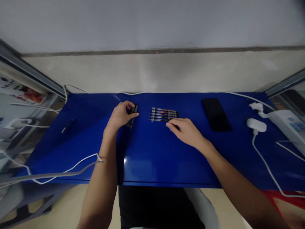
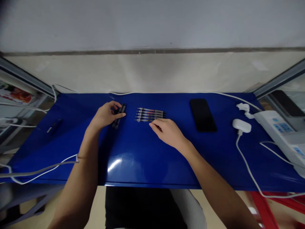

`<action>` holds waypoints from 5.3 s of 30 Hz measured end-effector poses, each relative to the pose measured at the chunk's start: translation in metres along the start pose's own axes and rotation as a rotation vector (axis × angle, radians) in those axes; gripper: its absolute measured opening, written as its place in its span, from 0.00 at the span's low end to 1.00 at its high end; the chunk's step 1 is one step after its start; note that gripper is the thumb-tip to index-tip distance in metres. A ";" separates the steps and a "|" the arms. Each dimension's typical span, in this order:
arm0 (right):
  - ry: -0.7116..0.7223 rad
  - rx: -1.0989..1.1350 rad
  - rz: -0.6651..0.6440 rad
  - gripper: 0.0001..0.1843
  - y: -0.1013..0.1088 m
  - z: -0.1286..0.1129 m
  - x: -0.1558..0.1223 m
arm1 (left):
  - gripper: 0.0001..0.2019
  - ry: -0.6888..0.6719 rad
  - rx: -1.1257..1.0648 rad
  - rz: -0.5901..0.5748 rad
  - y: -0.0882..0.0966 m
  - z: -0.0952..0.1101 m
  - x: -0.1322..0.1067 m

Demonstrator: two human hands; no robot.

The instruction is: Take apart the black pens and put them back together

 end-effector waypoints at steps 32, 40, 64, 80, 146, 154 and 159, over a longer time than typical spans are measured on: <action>0.002 -0.084 -0.029 0.19 0.001 -0.003 0.000 | 0.16 0.299 0.243 0.052 0.003 0.020 -0.011; 0.004 -0.104 -0.046 0.19 0.002 -0.003 -0.001 | 0.17 0.300 0.199 0.028 0.005 0.017 -0.010; -0.003 -0.103 -0.072 0.19 0.000 -0.003 -0.001 | 0.14 0.329 0.154 -0.019 0.012 0.019 -0.011; 0.050 -0.198 0.001 0.15 0.004 0.005 0.000 | 0.14 0.329 0.156 -0.016 0.012 0.018 -0.011; 0.022 -0.263 0.108 0.25 0.023 0.038 0.005 | 0.25 -0.522 0.191 -0.082 -0.035 0.098 -0.030; 0.028 -0.262 0.229 0.23 0.031 0.038 0.006 | 0.09 -0.596 0.192 -0.085 -0.031 0.111 -0.035; 0.056 -0.243 0.259 0.20 0.032 0.035 0.006 | 0.06 -0.611 0.174 -0.091 -0.032 0.113 -0.037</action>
Point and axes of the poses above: each hand's wrist, its own x-axis towards the middle knuckle, its own y-axis out of the back of the hand, z = x × y, the point moved 3 cm from there along x, towards the middle knuckle, and after that the axes turned 10 degrees about x, right-handed, at the moved point
